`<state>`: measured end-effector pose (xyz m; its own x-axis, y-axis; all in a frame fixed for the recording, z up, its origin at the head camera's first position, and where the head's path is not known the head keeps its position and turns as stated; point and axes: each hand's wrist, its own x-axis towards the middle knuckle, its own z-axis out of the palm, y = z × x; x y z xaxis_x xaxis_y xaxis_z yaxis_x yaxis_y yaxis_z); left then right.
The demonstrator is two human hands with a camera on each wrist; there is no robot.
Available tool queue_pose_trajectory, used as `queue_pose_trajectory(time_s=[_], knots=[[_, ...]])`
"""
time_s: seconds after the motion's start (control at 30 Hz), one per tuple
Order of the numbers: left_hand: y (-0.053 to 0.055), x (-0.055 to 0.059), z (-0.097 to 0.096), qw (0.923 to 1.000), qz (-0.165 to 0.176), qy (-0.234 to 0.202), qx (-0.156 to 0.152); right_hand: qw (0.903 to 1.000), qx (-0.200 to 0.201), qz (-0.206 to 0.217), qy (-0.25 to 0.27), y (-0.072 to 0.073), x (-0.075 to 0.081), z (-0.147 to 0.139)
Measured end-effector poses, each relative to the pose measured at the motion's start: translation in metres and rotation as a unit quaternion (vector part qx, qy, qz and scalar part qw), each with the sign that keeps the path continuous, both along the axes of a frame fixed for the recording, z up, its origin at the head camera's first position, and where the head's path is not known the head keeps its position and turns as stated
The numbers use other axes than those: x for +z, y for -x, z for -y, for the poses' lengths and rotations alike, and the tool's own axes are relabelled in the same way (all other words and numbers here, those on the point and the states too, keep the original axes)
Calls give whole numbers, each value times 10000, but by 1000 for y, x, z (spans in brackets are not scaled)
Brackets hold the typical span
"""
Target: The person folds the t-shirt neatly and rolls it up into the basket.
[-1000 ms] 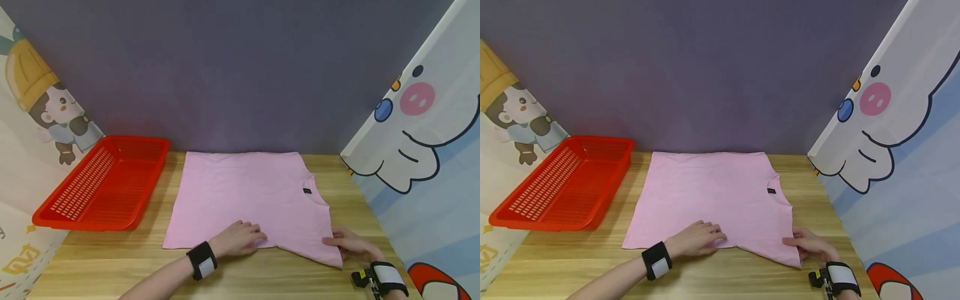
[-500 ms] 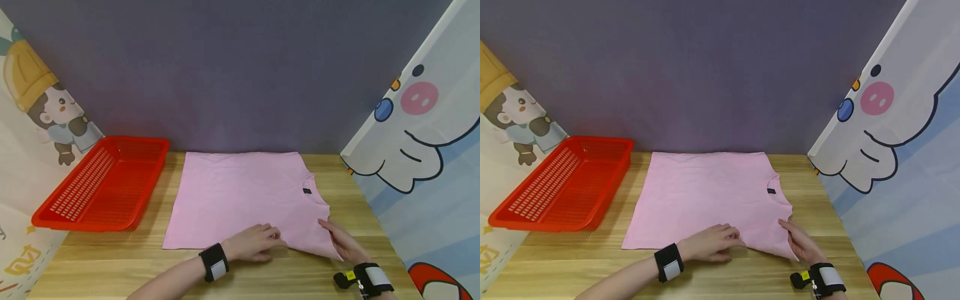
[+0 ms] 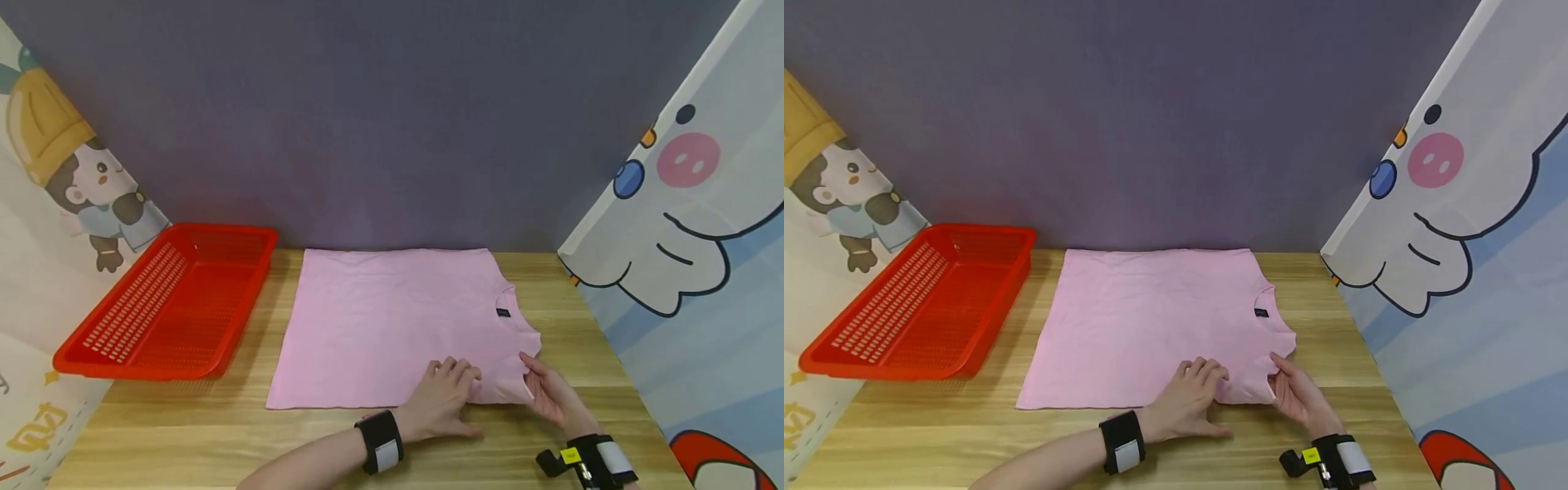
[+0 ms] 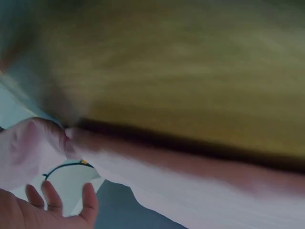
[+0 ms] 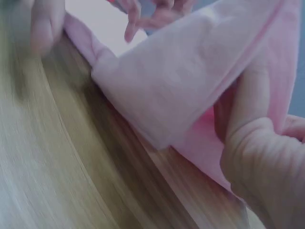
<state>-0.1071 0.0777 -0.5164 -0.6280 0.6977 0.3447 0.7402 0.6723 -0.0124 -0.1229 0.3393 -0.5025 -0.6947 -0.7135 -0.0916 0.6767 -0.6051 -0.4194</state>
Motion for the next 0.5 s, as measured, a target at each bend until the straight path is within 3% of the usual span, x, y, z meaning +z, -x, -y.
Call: queue_pose_trajectory(time_s=[0.1,0.2,0.33,0.5], knots=[[-4,-3,-10,9988,0,-221,440,9992,165,-127,336,0,-2,1],[-7,-4,-16,9967,170,-437,663,9980,226,-292,504,0,-3,2],[-6,-1,-18,9921,631,-896,617,9970,155,-383,658,-1,-3,1],[-1,5,-16,9868,914,-1214,559,9955,10,-369,873,-2,-4,-2]])
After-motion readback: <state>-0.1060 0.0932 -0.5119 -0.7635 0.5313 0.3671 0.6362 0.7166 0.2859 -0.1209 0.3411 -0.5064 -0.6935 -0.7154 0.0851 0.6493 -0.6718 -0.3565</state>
